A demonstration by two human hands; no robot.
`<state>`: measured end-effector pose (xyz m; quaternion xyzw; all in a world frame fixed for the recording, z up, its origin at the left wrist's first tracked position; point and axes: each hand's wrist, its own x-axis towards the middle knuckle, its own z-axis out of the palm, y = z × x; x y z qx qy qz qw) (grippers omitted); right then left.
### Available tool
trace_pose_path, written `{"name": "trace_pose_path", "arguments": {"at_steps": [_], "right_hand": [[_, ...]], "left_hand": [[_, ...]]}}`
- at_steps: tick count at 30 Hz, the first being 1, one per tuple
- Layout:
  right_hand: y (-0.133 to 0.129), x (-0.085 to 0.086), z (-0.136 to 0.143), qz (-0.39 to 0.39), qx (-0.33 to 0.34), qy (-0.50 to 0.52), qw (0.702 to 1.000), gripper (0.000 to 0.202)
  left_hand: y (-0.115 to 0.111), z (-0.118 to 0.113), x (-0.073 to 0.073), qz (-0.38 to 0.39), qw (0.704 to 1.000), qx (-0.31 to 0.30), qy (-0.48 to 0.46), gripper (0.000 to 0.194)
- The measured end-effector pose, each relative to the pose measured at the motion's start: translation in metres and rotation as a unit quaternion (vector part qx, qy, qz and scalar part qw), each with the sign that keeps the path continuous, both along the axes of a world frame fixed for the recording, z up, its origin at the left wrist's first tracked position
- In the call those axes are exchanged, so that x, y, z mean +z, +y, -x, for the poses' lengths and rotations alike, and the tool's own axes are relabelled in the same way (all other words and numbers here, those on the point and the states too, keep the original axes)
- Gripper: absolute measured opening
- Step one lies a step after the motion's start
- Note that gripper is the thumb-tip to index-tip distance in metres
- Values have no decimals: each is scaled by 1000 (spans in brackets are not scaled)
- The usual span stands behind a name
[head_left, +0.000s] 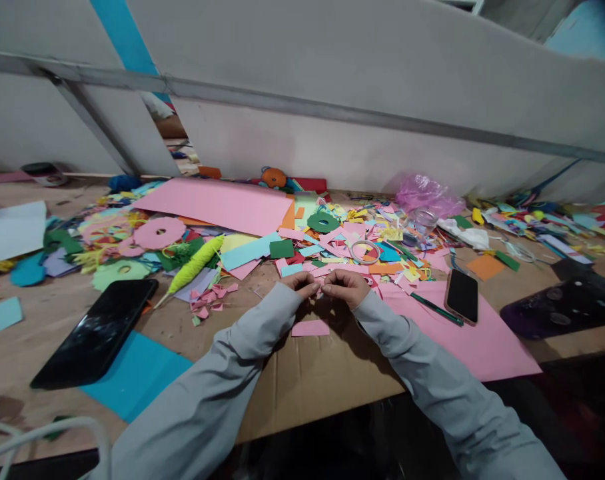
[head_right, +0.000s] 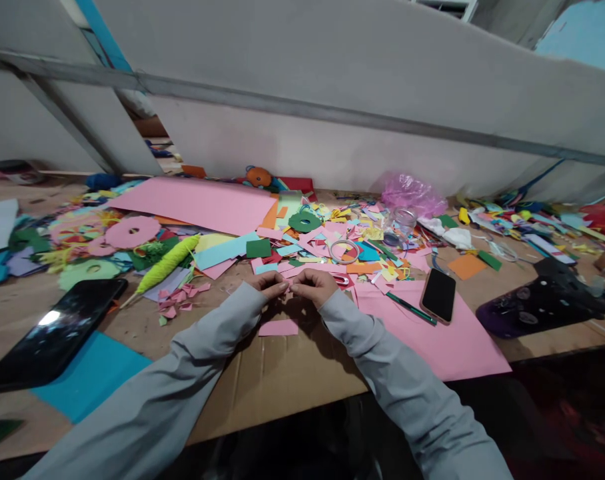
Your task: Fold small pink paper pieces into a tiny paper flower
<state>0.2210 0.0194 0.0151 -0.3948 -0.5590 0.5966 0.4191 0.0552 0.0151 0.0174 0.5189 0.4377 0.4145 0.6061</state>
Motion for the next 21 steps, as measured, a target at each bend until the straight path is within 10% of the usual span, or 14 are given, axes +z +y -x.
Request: {"name": "trace_pose_path", "arguments": {"at_steps": [21], "right_hand": [[-2,11,-2,-424,-33,-142,894,6]], "left_hand": [[16,7,-18,106,985,-53,-122,35]]}}
